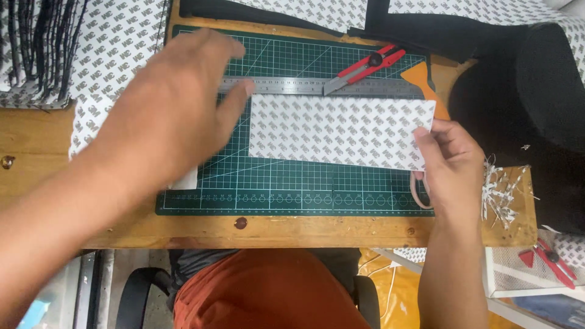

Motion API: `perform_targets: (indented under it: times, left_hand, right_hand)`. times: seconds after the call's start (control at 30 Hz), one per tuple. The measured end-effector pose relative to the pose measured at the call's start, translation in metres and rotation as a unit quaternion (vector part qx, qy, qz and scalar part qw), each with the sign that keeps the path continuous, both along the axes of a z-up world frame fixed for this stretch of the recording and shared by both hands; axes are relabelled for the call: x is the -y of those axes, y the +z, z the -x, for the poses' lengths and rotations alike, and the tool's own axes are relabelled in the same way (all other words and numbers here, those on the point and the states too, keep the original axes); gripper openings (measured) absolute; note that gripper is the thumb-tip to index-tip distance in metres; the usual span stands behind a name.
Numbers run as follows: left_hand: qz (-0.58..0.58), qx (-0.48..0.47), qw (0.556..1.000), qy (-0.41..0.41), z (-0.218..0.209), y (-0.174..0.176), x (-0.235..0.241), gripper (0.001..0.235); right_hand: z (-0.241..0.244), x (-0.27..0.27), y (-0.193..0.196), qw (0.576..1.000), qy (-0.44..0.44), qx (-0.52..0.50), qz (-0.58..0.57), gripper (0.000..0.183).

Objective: The person cuts a piece of patterned adhesive tape with scissors, then uses a ruler and utility knife to cut a piece of black fabric on a cutting mat. They peel the backing from the tape and attach it to the fabric, folding the edges over to secure it.

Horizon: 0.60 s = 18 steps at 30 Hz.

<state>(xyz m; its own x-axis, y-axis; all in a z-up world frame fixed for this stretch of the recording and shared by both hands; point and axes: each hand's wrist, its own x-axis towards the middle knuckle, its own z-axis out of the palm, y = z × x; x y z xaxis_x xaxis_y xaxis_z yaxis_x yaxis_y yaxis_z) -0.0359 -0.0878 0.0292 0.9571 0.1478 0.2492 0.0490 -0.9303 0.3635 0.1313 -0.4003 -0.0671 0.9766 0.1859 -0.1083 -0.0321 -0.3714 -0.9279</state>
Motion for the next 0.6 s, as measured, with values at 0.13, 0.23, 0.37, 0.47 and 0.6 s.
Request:
perform_targets:
  times: [0.13,0.23,0.37,0.47,0.6]
  left_hand:
    - [-0.080,0.069,0.993,-0.051,0.049,-0.018,0.067,0.038]
    - [0.013,-0.047,0.993,-0.110,0.058,-0.060,0.090,0.060]
    - [-0.080,-0.024,0.995,-0.049,0.043,-0.100,0.091,0.076]
    - [-0.092,-0.063,0.993,-0.032,0.038,-0.129,0.080,0.082]
    - [-0.131,-0.064,0.989,-0.028,0.042,-0.132,0.083,0.082]
  right_hand:
    - [0.011,-0.001,0.010,0.992,0.003,-0.027,0.123,0.043]
    - [0.005,0.008,-0.009,0.994,0.062,0.053,0.067,0.046]
    - [0.013,0.003,0.003,0.988,0.092,0.028,0.122,0.052]
    - [0.012,0.009,-0.004,0.951,0.143,0.180,0.206,0.049]
    - [0.035,-0.002,0.002,0.863,0.153,0.381,0.295,0.052]
